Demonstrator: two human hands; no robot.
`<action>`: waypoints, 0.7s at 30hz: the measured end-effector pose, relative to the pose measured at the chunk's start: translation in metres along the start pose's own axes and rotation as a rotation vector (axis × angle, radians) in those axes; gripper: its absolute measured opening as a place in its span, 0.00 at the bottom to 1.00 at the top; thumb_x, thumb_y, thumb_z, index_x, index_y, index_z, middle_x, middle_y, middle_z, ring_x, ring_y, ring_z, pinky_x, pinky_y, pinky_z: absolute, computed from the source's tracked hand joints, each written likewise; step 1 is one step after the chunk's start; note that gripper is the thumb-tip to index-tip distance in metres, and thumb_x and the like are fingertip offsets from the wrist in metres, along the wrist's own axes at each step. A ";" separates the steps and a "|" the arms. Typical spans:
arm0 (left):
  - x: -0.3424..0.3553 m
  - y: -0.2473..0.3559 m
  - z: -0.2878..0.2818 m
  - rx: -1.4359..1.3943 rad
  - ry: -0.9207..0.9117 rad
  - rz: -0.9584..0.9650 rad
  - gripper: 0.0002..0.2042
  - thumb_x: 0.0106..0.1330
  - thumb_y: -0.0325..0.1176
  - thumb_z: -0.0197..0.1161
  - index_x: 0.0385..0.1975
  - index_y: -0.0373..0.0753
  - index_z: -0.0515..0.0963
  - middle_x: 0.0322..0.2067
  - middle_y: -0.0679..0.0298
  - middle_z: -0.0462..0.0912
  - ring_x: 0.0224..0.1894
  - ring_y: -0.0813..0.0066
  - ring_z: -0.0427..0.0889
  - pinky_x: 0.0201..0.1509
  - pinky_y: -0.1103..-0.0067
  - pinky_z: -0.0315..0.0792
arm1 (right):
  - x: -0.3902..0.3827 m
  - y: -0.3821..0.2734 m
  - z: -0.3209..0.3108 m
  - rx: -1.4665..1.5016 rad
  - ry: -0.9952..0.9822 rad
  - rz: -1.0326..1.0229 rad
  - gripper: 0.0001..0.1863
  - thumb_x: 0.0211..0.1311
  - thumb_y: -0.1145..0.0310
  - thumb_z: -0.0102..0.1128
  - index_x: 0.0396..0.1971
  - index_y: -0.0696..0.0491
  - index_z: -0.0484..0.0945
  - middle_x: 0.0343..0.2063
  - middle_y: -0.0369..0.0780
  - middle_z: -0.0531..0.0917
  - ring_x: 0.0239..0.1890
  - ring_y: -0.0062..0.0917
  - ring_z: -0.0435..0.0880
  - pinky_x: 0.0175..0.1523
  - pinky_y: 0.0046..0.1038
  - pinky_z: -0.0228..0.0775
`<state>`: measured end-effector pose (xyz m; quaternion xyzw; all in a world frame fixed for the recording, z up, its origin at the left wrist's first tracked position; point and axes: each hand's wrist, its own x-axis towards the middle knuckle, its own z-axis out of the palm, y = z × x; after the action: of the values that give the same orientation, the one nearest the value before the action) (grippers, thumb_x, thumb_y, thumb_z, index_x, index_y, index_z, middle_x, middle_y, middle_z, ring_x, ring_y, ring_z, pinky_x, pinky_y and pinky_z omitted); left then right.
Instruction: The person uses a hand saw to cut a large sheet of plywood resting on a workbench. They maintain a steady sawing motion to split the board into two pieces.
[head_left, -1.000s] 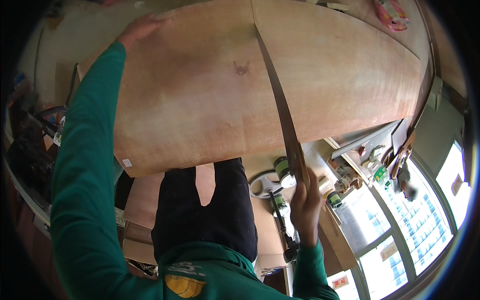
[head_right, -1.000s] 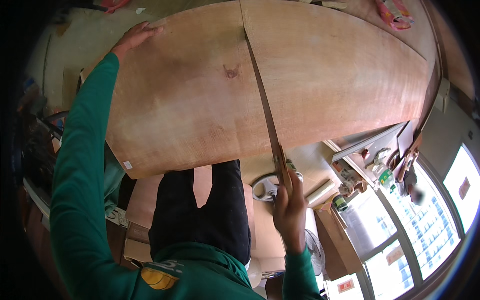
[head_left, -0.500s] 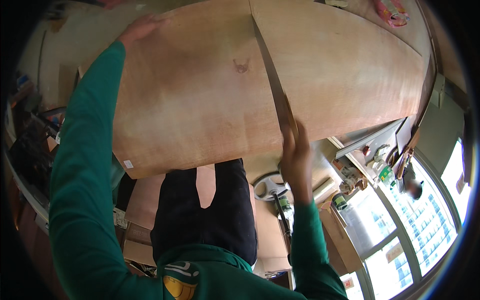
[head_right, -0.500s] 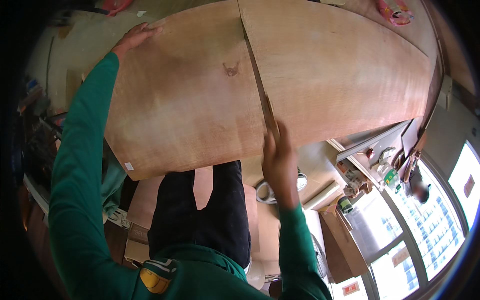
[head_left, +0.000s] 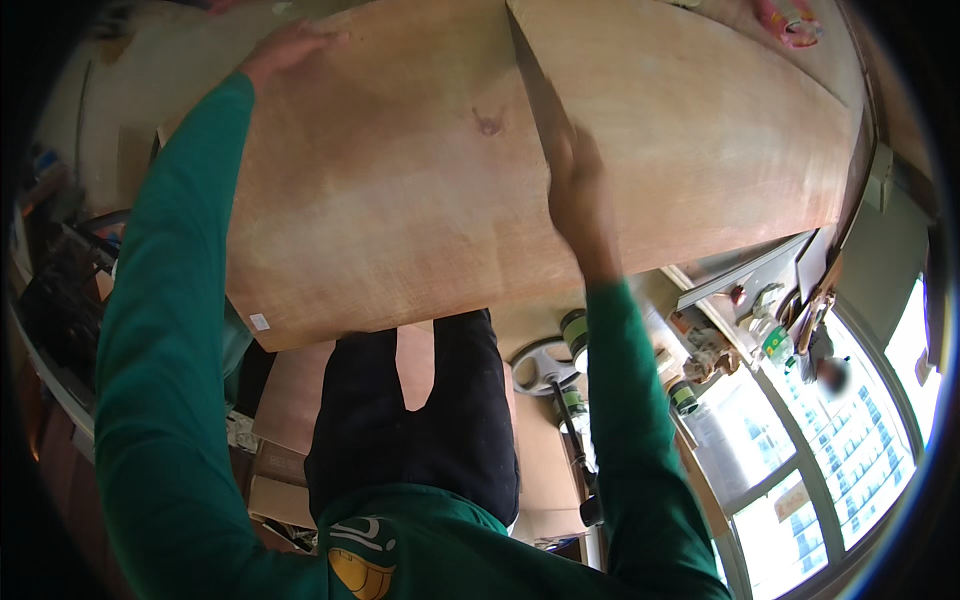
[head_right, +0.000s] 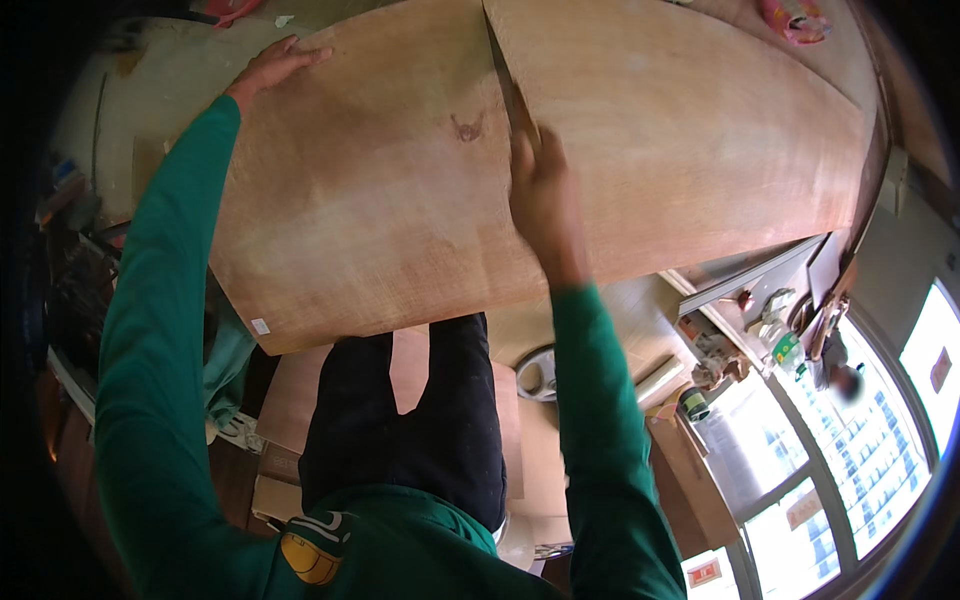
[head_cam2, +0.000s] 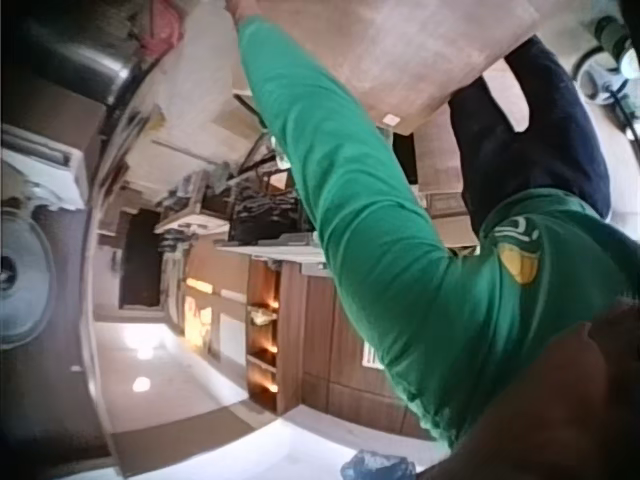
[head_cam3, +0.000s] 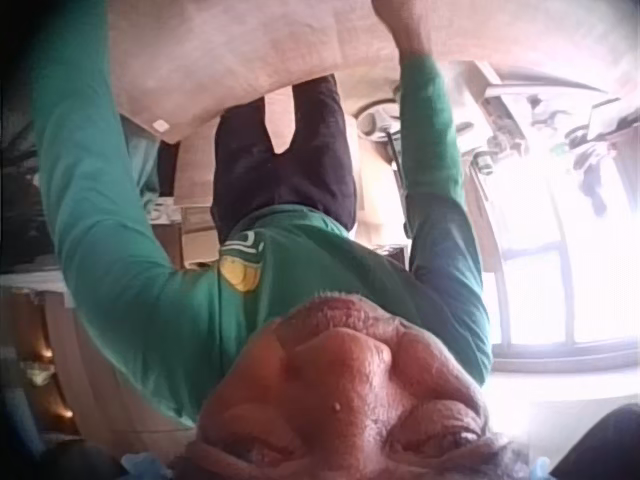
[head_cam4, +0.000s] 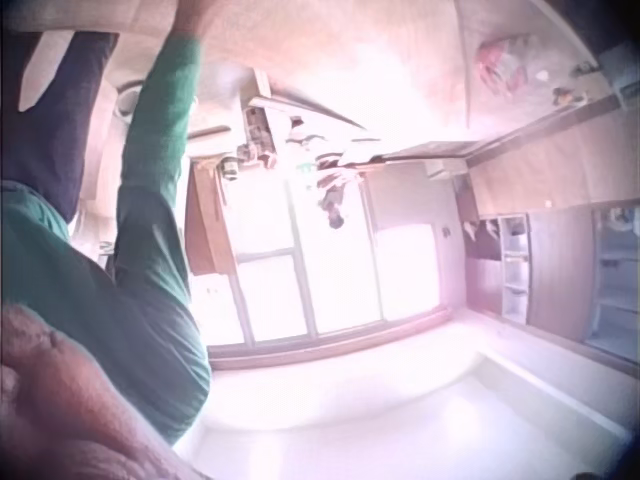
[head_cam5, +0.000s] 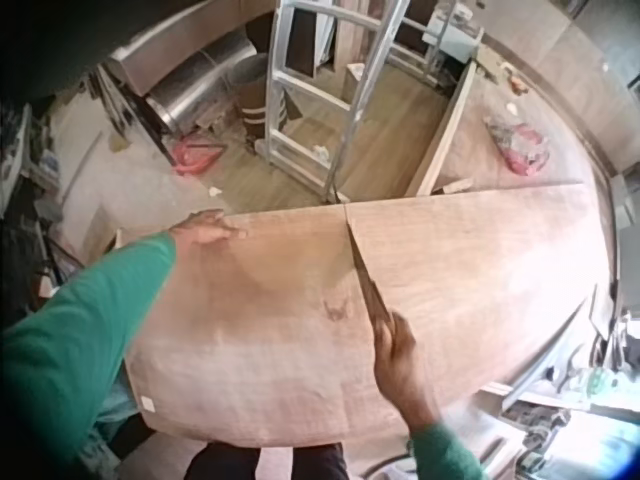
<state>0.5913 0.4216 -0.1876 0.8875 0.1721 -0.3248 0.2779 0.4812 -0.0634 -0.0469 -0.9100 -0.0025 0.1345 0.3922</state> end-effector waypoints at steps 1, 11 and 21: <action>0.005 -0.012 0.000 0.007 0.031 -0.013 0.67 0.49 0.81 0.70 0.80 0.32 0.57 0.82 0.47 0.55 0.84 0.53 0.54 0.85 0.63 0.51 | -0.038 0.001 -0.016 0.004 -0.004 -0.026 0.22 0.82 0.58 0.54 0.64 0.58 0.75 0.40 0.64 0.85 0.44 0.61 0.87 0.44 0.50 0.78; 0.001 0.004 0.008 0.067 0.034 -0.037 0.66 0.49 0.82 0.68 0.80 0.35 0.59 0.82 0.48 0.55 0.84 0.53 0.52 0.85 0.63 0.50 | -0.066 -0.004 -0.040 -0.239 -0.150 -0.105 0.22 0.81 0.66 0.54 0.65 0.64 0.74 0.52 0.64 0.84 0.55 0.59 0.85 0.57 0.44 0.79; 0.011 -0.016 0.012 -0.017 0.030 -0.093 0.73 0.45 0.82 0.72 0.82 0.30 0.51 0.81 0.46 0.58 0.84 0.54 0.55 0.85 0.64 0.52 | -0.137 -0.056 -0.100 -0.084 -0.186 0.329 0.22 0.83 0.64 0.51 0.67 0.60 0.72 0.46 0.57 0.88 0.50 0.41 0.91 0.56 0.41 0.80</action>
<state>0.5863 0.4285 -0.2087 0.8809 0.2199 -0.3227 0.2674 0.3795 -0.1110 0.0924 -0.8974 0.1046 0.2800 0.3246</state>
